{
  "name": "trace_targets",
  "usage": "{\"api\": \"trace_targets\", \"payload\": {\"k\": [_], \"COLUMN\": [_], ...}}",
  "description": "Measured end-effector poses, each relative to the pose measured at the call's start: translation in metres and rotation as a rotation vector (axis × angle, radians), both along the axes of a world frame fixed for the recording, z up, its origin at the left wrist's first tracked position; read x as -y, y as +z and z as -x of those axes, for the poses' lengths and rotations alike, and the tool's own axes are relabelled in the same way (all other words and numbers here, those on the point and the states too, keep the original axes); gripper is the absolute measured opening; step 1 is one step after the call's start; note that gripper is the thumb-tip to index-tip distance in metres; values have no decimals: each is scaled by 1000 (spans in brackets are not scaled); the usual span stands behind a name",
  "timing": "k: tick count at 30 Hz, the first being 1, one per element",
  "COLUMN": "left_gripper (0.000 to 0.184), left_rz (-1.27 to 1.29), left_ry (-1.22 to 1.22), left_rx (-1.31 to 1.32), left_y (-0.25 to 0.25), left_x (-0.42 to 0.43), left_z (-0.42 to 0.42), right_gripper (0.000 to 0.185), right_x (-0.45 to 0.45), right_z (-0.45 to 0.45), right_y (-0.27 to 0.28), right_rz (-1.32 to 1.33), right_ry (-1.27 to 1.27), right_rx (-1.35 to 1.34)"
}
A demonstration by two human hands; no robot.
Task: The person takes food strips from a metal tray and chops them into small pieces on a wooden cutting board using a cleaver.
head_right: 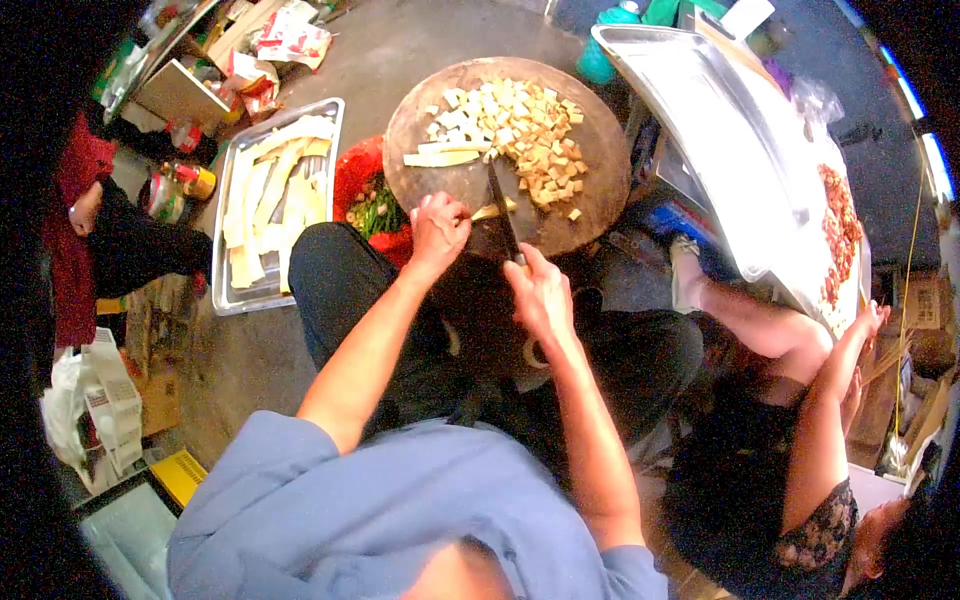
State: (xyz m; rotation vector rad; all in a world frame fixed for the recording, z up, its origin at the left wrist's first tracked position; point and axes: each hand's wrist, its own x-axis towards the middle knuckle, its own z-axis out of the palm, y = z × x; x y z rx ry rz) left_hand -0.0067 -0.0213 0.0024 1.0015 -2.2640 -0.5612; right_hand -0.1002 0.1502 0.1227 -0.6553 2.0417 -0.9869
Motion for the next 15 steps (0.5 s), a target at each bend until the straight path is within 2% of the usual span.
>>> {"api": "trace_targets", "payload": {"k": [4, 6, 7, 9, 11, 15], "left_gripper": [11, 12, 12, 8, 6, 6], "left_rz": [38, 48, 58, 70, 89, 114], "left_ry": [4, -26, -50, -90, -131, -173], "left_rx": [-22, 1, 20, -21, -56, -101], "left_y": [3, 1, -2, -6, -8, -3], "left_x": [-3, -1, -1, -2, -4, -10], "left_z": [7, 12, 16, 16, 14, 13], "right_gripper": [45, 46, 47, 47, 47, 43], "right_x": [0, -1, 1, 2, 3, 8], "right_z": [6, 5, 1, 6, 18, 27], "right_y": [-3, -19, -6, -23, -19, -11], "right_rz": [-22, 16, -79, 6, 20, 90], "right_ry": [-6, 30, 23, 31, -22, -74], "right_rx": [28, -100, -53, -188, 2, 160]}}
